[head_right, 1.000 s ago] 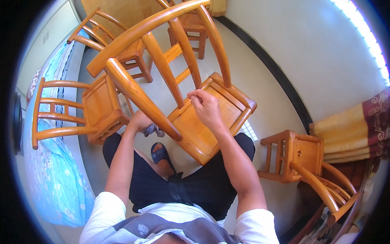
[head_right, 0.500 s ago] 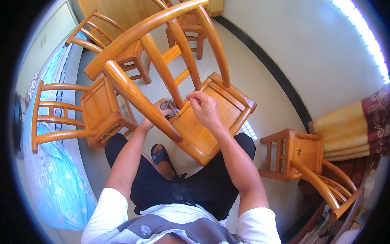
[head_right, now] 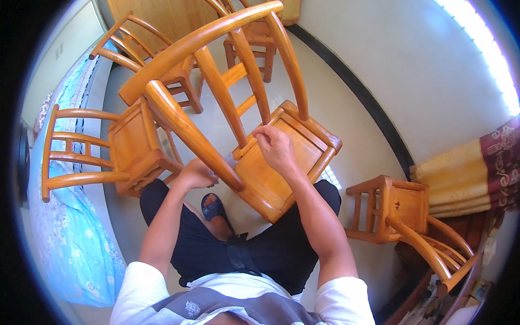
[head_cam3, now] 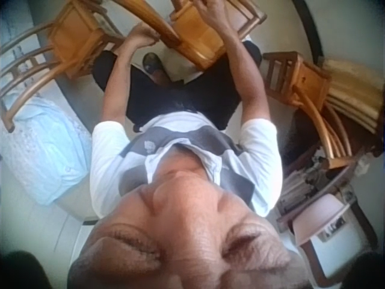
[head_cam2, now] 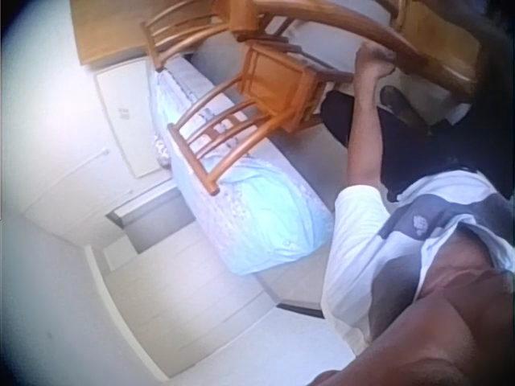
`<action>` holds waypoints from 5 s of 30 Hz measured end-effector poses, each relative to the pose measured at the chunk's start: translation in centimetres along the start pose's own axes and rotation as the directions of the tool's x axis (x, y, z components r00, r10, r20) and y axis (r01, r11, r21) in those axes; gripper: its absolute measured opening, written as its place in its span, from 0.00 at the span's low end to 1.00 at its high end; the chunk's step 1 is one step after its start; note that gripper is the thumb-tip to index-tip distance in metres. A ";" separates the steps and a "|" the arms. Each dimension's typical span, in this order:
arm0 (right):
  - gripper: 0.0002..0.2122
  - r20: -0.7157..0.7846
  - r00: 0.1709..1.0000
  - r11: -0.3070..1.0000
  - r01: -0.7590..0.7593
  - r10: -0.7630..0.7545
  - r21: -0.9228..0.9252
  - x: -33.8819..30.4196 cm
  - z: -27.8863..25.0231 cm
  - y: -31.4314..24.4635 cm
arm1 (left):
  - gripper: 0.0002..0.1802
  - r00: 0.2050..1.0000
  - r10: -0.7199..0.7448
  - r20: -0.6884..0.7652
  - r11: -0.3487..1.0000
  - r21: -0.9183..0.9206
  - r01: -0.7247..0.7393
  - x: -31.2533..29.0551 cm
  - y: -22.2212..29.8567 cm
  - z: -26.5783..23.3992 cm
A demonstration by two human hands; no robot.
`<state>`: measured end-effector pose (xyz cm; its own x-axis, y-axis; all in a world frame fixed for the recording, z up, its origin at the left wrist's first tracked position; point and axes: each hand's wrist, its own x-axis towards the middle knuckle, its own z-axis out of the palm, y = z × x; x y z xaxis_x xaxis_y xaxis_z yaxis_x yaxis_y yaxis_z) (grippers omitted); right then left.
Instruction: The person cleans wooden chairs by wiping their legs, seats, and backrests with a cloth, turning and handling the chairs one at a time.
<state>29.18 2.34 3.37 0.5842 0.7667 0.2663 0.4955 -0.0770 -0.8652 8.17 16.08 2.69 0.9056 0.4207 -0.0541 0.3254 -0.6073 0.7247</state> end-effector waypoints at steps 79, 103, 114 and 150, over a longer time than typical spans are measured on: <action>0.16 0.028 0.948 0.673 -0.205 0.318 -0.711 6.3 -4.3 7.7 | 0.24 0.849 -0.089 -0.521 0.439 -0.785 -0.436 1.3 4.6 1.8; 0.07 0.448 0.894 0.098 0.444 0.021 -0.891 13.9 -0.6 7.3 | 0.27 0.756 -0.124 -0.642 0.454 -0.715 -0.532 2.2 4.2 3.1; 0.13 0.223 0.949 0.256 0.164 0.222 -0.953 13.7 1.4 7.1 | 0.28 0.763 -0.094 -0.640 0.514 -0.687 -0.513 2.2 4.3 3.2; 0.22 0.288 0.915 0.642 0.043 0.283 -0.765 -0.9 -4.1 5.3 | 0.26 0.774 -0.202 -0.600 0.535 -0.729 -0.426 1.8 5.6 2.6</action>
<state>33.93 -1.38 0.31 0.4892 0.8634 -0.1234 0.8351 -0.5045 -0.2190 12.34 11.71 4.88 0.4717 0.8528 0.2241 -0.4102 -0.0127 0.9119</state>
